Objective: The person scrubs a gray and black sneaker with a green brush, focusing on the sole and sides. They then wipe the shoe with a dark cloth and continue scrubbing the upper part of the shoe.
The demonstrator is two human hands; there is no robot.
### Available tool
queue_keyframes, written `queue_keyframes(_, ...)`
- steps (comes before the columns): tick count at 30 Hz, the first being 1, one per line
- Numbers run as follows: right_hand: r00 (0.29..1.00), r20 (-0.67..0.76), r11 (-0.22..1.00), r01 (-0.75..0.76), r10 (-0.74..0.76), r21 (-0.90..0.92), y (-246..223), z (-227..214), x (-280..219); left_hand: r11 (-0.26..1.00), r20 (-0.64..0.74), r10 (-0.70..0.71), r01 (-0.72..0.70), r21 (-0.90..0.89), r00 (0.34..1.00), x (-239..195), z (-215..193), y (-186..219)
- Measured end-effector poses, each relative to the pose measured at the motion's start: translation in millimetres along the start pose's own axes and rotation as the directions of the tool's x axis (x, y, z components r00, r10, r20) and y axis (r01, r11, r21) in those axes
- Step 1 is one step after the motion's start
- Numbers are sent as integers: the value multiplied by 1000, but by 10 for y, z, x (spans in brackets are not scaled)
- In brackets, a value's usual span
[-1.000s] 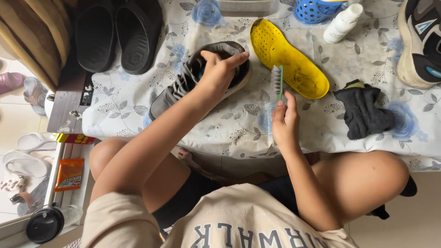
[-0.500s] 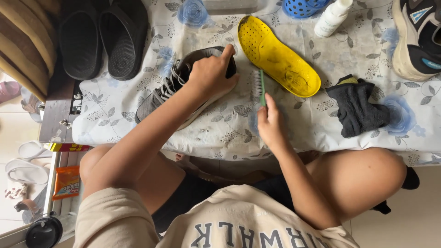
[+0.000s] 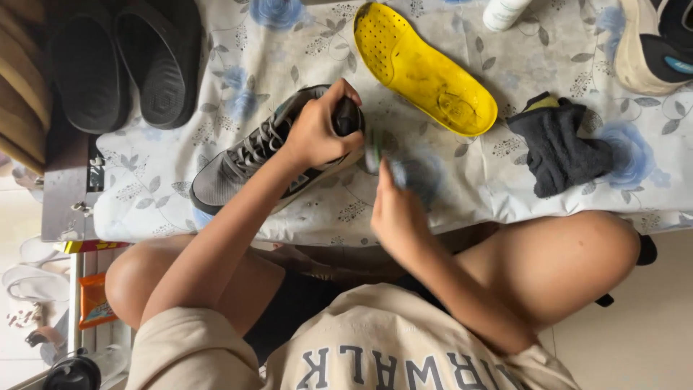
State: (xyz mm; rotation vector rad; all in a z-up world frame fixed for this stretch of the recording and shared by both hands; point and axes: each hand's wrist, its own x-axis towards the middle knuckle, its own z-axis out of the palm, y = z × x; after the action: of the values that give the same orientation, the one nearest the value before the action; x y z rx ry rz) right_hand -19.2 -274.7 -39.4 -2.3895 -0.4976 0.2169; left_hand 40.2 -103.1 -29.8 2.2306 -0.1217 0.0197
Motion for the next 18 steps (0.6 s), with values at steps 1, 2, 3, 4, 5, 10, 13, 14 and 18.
queue_keyframes(1,999,20,999,-29,29,13,-14,89,-86,995,-52,62,-66,-81,997,14,13,9)
queue_keyframes(2,997,40,998,-59,58,26,-24,179,-177,978,-107,119,-135,-158,987,23,29,20)
queue_keyframes(3,997,52,998,-56,55,28,-18,155,-38,980,-111,108,-125,-158,988,9,58,11)
queue_keyframes(4,999,-4,999,-35,35,-12,-10,132,99,971,-131,129,-152,-184,983,-6,90,3)
queue_keyframes(5,997,-74,998,-30,27,-46,-27,124,247,960,-134,161,-187,-207,978,8,96,-5)
queue_keyframes(10,999,16,999,-38,38,-16,-44,25,89,943,-155,176,-212,-258,972,1,60,-14)
queue_keyframes(13,992,74,994,-102,105,-43,-176,59,-69,932,-171,197,-238,-272,965,28,80,-19)
queue_keyframes(14,990,88,993,-104,109,-63,-176,101,-76,928,-180,201,-246,-280,963,8,103,-16)
queue_keyframes(18,998,-68,1000,0,-1,-27,229,184,580,895,-166,276,-316,-314,947,40,52,-5)
